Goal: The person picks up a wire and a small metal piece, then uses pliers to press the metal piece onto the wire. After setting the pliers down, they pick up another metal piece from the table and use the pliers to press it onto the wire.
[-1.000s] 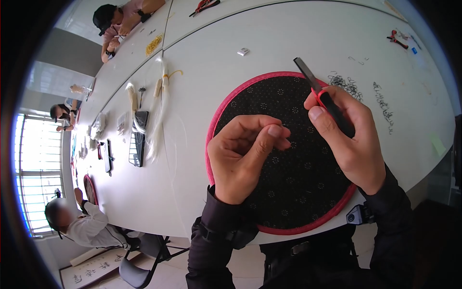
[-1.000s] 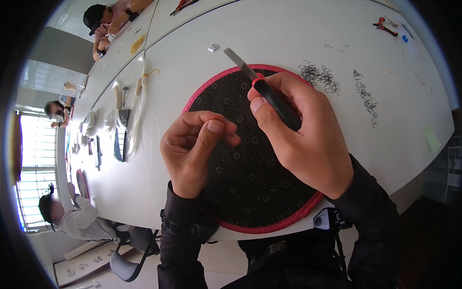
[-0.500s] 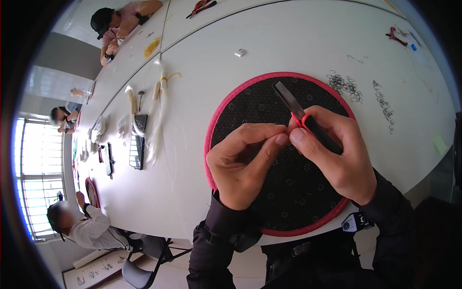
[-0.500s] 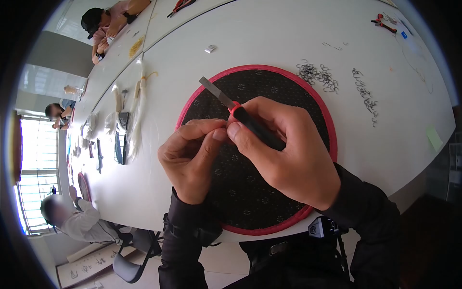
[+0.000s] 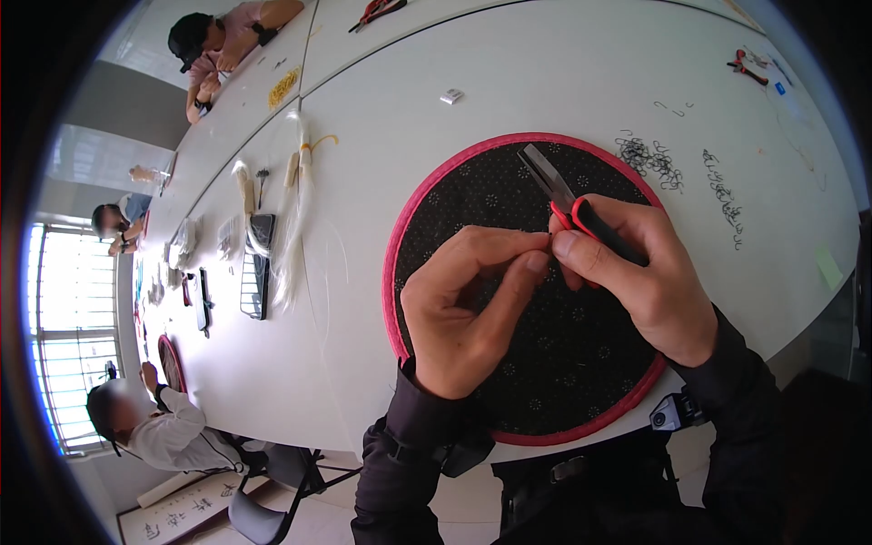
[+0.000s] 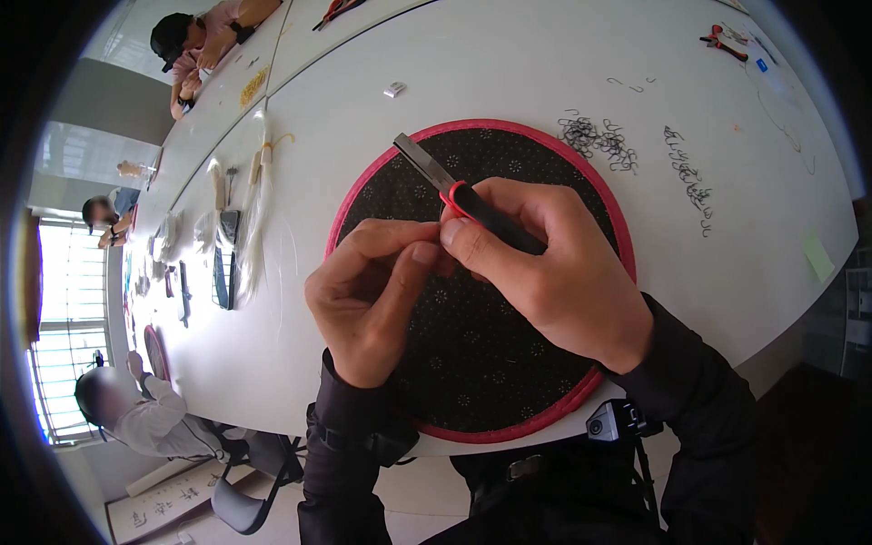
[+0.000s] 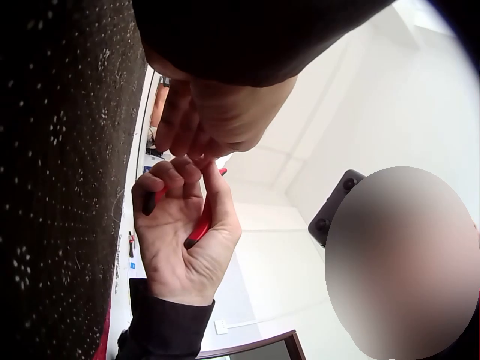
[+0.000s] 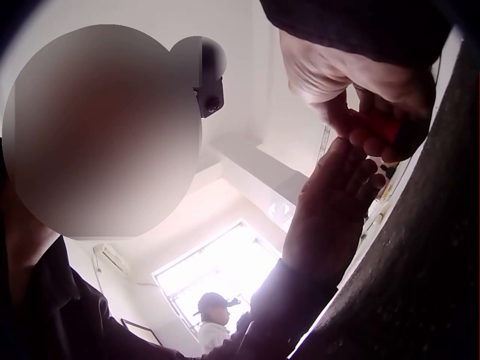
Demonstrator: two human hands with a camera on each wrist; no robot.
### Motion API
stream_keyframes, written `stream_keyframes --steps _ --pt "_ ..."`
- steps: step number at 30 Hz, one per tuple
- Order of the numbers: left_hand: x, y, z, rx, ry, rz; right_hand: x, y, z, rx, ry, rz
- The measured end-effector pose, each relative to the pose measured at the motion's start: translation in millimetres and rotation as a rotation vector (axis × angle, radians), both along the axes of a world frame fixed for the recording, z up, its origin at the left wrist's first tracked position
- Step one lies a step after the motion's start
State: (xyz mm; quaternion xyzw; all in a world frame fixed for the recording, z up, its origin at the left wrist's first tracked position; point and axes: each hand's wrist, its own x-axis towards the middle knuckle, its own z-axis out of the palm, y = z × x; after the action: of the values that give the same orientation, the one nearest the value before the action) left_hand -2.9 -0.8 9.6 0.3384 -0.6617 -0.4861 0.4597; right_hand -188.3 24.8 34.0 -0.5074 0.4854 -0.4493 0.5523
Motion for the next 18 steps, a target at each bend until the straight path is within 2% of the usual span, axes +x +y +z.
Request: stream_keyframes --steps 8,14,18 --pt "-2.3 3.3 2.2 0.146 0.09 -0.012 -3.1 -0.7 -0.9 0.035 -0.024 0.052" --pt "-7.1 3.9 -1.0 0.016 0.165 0.061 -7.1 -1.8 0.4 0.051 -0.006 0.086" --pt "-3.2 -0.9 -3.0 -0.057 0.093 -0.001 -8.5 -0.5 1.4 0.036 0.01 0.081"
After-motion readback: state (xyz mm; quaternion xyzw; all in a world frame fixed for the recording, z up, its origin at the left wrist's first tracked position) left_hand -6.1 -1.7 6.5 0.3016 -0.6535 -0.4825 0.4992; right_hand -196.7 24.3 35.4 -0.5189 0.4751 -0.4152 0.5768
